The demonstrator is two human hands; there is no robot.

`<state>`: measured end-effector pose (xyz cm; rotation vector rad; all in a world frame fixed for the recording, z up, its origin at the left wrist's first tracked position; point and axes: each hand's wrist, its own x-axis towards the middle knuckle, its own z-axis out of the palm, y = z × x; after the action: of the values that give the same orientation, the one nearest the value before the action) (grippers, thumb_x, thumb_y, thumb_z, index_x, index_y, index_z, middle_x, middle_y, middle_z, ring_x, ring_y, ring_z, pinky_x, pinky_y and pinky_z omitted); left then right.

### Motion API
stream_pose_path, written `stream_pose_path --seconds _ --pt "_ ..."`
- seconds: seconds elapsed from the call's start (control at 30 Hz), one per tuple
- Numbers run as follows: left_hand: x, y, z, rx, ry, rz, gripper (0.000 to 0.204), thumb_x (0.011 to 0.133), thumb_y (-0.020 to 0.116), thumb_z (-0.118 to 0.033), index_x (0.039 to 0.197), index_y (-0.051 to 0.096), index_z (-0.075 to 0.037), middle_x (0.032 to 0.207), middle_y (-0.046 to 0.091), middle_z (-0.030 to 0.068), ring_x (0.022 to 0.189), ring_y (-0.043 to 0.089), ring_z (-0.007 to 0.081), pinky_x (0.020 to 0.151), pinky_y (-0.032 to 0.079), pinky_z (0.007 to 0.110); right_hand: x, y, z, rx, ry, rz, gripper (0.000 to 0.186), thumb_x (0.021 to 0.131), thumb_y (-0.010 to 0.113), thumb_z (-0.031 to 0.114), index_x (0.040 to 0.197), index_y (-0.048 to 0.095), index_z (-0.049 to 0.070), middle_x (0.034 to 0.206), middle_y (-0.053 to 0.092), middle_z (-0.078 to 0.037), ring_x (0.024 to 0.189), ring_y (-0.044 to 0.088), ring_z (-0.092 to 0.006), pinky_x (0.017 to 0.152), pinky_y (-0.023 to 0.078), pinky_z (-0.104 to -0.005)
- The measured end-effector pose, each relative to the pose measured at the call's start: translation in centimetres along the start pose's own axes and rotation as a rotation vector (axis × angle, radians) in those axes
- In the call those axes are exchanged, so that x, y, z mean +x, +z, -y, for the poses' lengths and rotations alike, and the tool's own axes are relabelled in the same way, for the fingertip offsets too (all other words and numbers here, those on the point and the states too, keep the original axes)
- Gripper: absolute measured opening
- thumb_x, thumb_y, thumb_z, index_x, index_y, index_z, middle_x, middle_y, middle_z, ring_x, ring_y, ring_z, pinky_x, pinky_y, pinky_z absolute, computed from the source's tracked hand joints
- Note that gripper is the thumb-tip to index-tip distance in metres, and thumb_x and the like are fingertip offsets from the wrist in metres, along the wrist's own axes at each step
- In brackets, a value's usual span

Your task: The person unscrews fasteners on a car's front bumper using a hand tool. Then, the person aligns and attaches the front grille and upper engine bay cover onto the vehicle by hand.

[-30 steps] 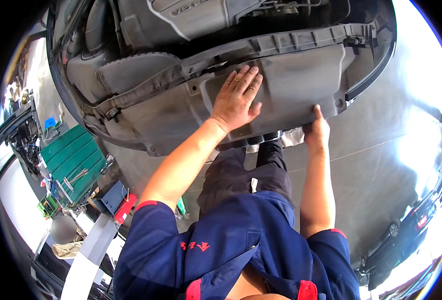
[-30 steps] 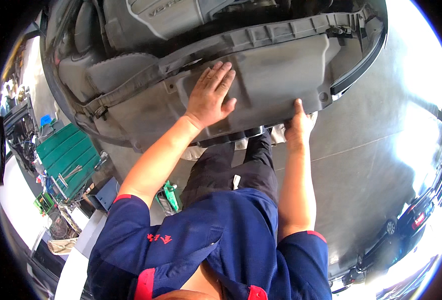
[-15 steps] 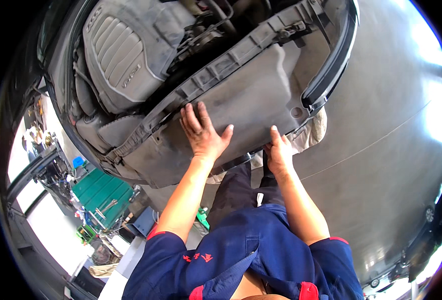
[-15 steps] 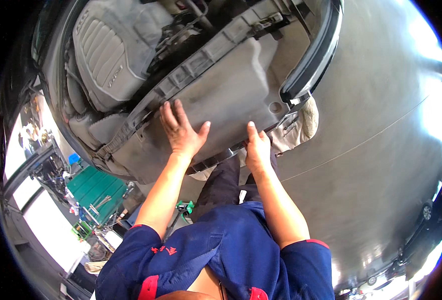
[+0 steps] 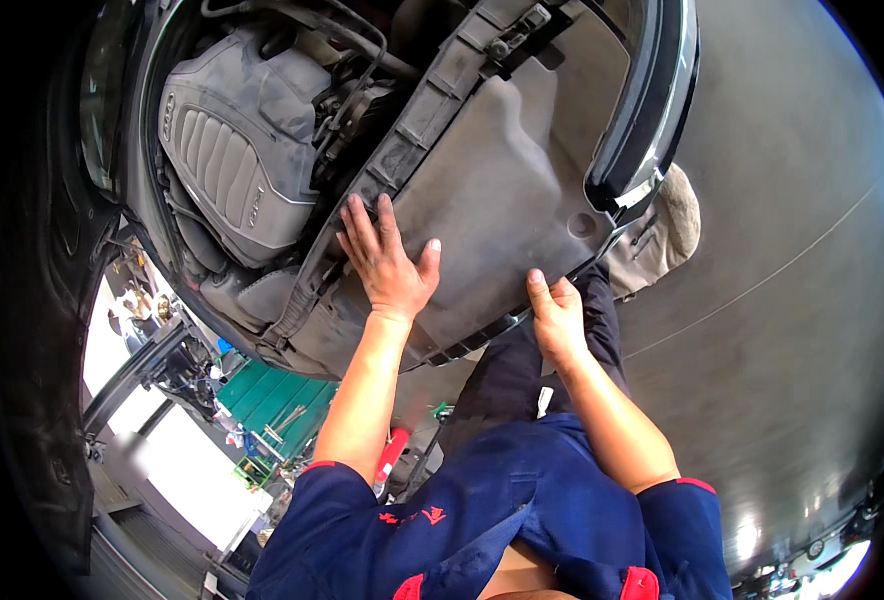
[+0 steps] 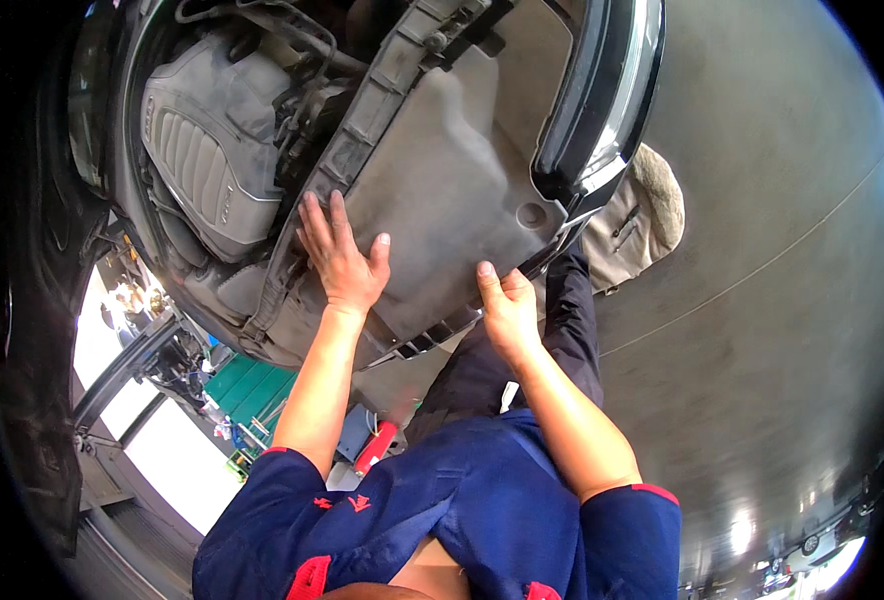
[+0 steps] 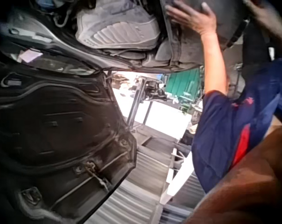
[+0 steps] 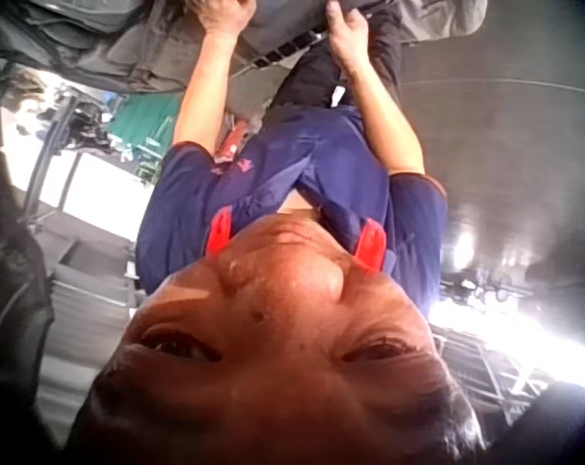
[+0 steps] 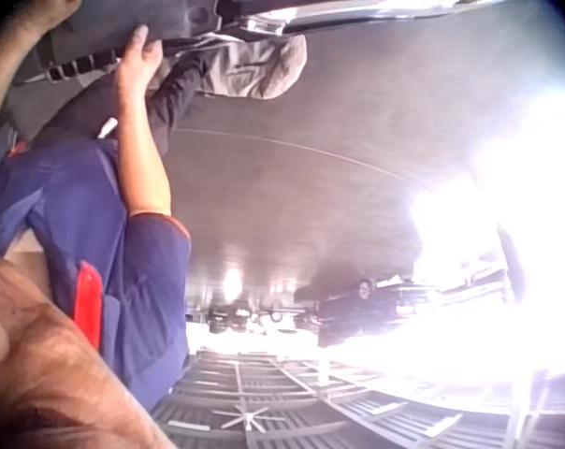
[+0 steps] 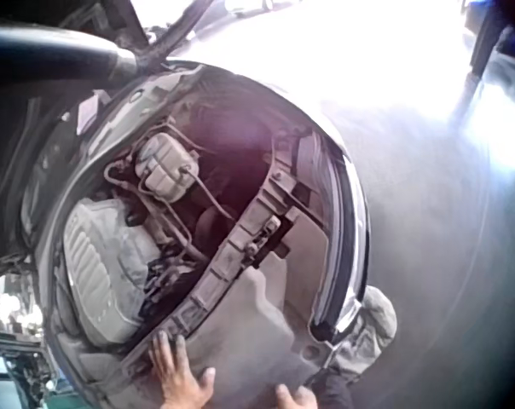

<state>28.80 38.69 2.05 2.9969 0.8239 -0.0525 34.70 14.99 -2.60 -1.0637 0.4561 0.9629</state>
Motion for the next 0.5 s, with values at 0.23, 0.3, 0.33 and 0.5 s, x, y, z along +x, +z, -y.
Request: stream_pose_path --seconds 0.23,0.3,0.33,0.5 --pt "0.43 0.89 0.29 0.024 0.043 -0.020 0.091 0.094 0.056 -0.056 0.164 0.025 -0.006 0.168 0.012 0.0317 0.155 0.010 0.0533 0.120 0.009 0.071 0.43 -0.15 0.10 -0.044 -0.038 0.024 0.029 0.107 0.063 0.028 0.117 0.067 0.001 0.100 0.068 0.003 0.089 0.056 -0.0071 0.084 0.047 -0.0262" --pt "0.31 1.01 0.31 0.042 0.038 -0.026 0.090 0.095 0.055 -0.055 0.164 0.025 -0.007 0.169 0.011 0.0315 0.155 0.010 0.0533 0.120 0.009 0.071 0.55 -0.26 0.04 -0.098 -0.044 0.025 0.030 0.107 0.063 0.028 0.119 0.067 0.001 0.099 0.068 0.003 0.088 0.057 -0.0067 0.082 0.048 -0.0262" --pt "0.31 1.14 0.24 0.041 0.044 -0.028 0.090 0.095 0.055 -0.055 0.164 0.025 -0.007 0.169 0.011 0.0315 0.155 0.010 0.0533 0.120 0.009 0.071 0.58 -0.27 -0.01 -0.069 -0.048 0.023 0.030 0.107 0.064 0.028 0.118 0.067 0.001 0.097 0.067 0.004 0.086 0.056 -0.0065 0.079 0.048 -0.0259" --pt "0.20 1.02 0.37 0.055 0.052 -0.042 0.085 0.097 0.051 -0.056 0.164 0.028 -0.009 0.169 0.016 0.0273 0.155 0.012 0.0530 0.120 0.009 0.071 0.61 0.09 0.34 -0.051 -0.031 0.027 0.031 0.106 0.064 0.030 0.116 0.068 0.001 0.094 0.066 0.004 0.081 0.054 -0.0057 0.073 0.046 -0.0246"
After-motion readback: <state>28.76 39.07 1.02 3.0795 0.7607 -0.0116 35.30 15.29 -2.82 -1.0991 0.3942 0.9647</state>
